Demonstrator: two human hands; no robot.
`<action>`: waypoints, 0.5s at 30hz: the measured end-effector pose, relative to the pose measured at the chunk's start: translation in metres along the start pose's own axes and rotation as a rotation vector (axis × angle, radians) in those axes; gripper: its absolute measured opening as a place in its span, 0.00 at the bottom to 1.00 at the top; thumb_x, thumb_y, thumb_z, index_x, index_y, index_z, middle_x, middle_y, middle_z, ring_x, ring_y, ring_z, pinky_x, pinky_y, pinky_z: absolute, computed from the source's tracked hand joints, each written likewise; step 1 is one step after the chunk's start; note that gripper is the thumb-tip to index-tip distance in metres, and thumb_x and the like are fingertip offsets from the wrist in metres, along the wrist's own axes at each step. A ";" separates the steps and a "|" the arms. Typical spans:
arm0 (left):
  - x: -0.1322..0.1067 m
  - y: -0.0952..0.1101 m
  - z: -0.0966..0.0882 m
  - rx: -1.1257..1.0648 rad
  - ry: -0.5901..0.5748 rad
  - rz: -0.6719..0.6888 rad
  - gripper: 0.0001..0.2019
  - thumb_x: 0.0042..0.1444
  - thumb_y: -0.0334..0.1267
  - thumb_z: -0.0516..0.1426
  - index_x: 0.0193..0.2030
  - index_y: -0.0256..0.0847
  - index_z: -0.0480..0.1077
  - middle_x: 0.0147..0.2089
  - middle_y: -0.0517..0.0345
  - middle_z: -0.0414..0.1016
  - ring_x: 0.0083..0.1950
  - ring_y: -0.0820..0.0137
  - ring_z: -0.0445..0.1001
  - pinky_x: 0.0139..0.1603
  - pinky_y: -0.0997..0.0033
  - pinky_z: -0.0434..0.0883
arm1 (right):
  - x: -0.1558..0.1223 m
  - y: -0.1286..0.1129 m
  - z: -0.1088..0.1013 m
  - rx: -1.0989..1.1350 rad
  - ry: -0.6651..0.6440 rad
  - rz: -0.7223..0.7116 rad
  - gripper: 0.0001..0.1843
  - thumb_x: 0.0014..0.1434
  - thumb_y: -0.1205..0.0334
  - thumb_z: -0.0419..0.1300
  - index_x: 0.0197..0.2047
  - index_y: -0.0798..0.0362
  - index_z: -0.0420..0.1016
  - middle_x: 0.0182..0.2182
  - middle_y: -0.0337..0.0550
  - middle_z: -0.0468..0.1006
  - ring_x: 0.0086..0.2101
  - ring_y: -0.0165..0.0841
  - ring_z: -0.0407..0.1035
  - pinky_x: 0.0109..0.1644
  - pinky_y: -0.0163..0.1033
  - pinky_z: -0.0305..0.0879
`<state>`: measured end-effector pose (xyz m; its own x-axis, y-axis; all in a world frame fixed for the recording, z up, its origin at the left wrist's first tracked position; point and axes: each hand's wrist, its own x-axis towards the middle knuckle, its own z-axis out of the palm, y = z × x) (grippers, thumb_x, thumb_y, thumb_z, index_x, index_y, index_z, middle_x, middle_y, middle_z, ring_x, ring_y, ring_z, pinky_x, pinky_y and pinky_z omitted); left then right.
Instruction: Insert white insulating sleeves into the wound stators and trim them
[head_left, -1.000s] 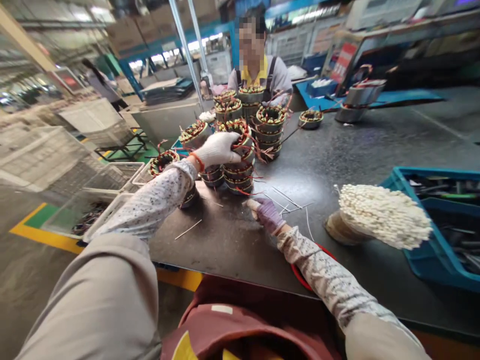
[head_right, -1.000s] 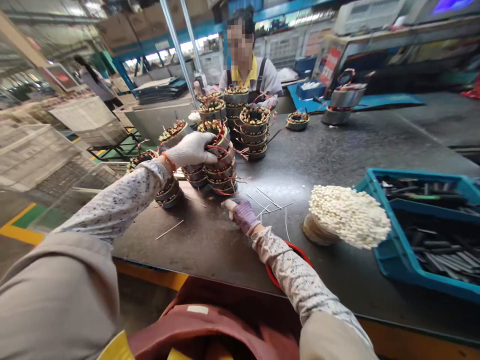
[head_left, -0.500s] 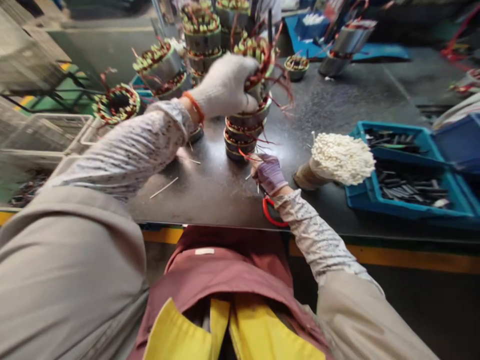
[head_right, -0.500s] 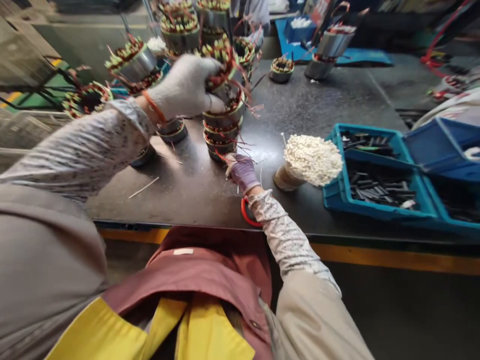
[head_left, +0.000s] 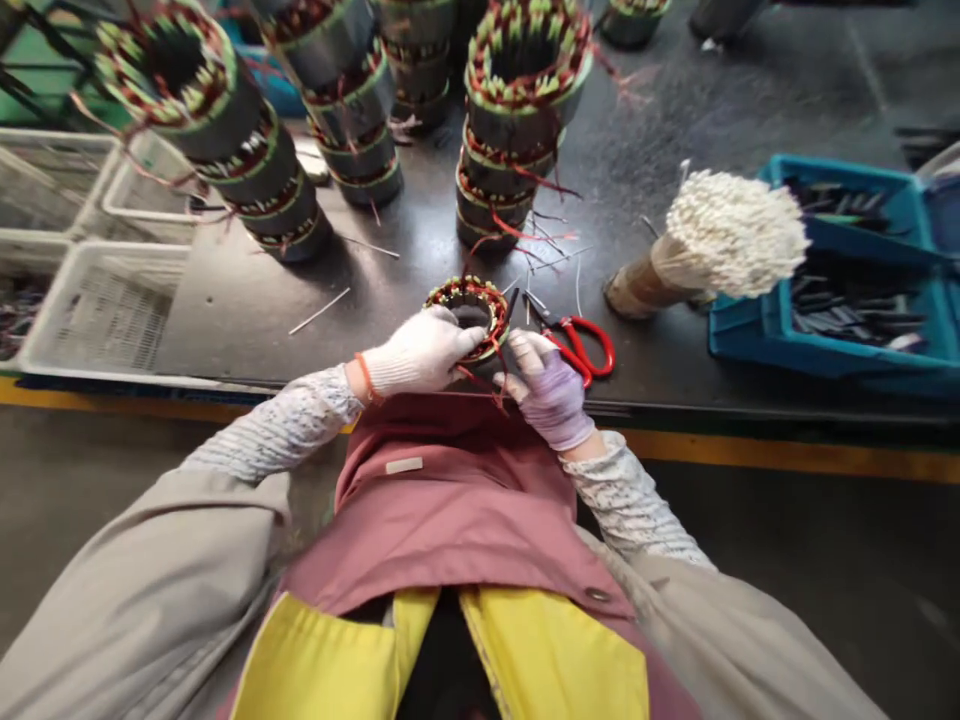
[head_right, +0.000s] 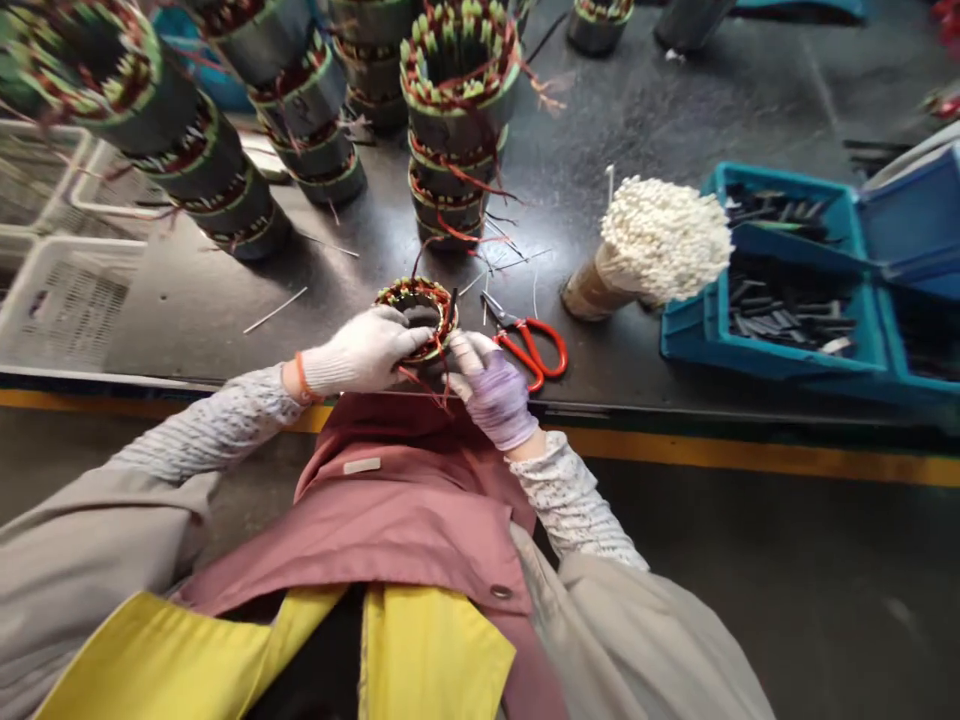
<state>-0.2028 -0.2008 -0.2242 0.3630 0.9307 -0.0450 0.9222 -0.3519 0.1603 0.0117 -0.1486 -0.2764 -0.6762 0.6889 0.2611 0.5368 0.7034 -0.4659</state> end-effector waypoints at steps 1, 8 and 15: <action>0.000 0.000 0.007 -0.041 0.003 0.029 0.21 0.59 0.41 0.58 0.56 0.32 0.73 0.41 0.40 0.82 0.46 0.54 0.80 0.55 0.52 0.73 | 0.004 -0.001 0.002 0.022 -0.030 0.017 0.21 0.64 0.54 0.60 0.58 0.51 0.77 0.55 0.54 0.77 0.53 0.41 0.74 0.57 0.43 0.74; -0.030 -0.029 0.029 -0.874 0.513 -0.490 0.18 0.63 0.45 0.53 0.53 0.39 0.73 0.45 0.49 0.83 0.44 0.65 0.82 0.48 0.63 0.78 | 0.032 0.004 0.004 0.721 0.135 0.545 0.24 0.69 0.44 0.50 0.36 0.54 0.76 0.26 0.41 0.73 0.23 0.27 0.69 0.25 0.32 0.69; -0.058 -0.020 0.032 -1.328 0.488 -0.823 0.16 0.61 0.49 0.55 0.50 0.41 0.68 0.44 0.47 0.80 0.34 0.71 0.78 0.35 0.69 0.78 | 0.057 0.013 -0.019 1.174 0.123 0.852 0.19 0.56 0.46 0.65 0.42 0.52 0.72 0.30 0.35 0.74 0.21 0.20 0.63 0.20 0.26 0.58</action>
<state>-0.2379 -0.2514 -0.2561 -0.4512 0.8454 -0.2859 -0.0143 0.3135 0.9495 -0.0098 -0.0971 -0.2514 -0.2912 0.8686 -0.4009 -0.0086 -0.4214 -0.9068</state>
